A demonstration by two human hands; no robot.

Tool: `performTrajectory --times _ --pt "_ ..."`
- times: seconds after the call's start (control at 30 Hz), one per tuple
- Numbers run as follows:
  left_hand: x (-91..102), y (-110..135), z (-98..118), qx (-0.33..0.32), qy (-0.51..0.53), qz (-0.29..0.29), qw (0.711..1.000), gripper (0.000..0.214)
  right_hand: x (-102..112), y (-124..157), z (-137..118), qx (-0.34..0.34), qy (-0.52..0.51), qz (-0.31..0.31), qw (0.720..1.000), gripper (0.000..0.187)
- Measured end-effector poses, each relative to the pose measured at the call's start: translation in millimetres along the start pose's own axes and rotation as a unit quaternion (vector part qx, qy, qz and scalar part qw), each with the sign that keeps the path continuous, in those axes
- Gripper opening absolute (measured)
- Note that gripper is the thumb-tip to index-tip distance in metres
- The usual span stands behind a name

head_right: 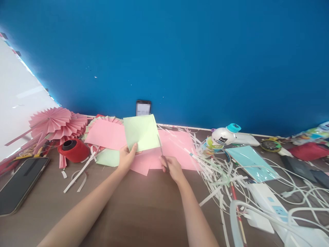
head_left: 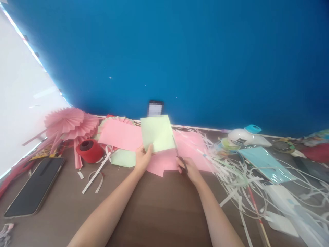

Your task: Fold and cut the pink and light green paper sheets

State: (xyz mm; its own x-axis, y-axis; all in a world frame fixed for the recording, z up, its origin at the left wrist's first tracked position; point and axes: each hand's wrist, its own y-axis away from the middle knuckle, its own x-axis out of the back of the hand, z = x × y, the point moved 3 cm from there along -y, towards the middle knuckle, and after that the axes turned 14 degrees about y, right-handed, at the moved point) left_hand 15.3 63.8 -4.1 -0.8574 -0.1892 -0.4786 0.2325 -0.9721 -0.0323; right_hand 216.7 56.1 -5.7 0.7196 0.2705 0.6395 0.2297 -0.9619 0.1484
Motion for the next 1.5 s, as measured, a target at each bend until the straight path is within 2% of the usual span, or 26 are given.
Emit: performTrajectory --times 0.17,1.07,1.5 --pt "0.0 0.0 0.2 0.002 0.01 0.006 1.0 0.031 0.0 -0.3 -0.7 -0.001 0.004 -0.013 1.0 0.045" --pt "-0.6 1.2 1.8 0.011 0.008 0.007 1.0 0.032 0.1 -0.7 -2.8 -0.016 0.025 0.014 0.999 0.048" --pt "-1.6 1.9 3.9 0.016 0.013 0.006 1.0 0.031 -0.7 -0.3 -1.5 -0.027 0.024 0.007 0.999 0.045"
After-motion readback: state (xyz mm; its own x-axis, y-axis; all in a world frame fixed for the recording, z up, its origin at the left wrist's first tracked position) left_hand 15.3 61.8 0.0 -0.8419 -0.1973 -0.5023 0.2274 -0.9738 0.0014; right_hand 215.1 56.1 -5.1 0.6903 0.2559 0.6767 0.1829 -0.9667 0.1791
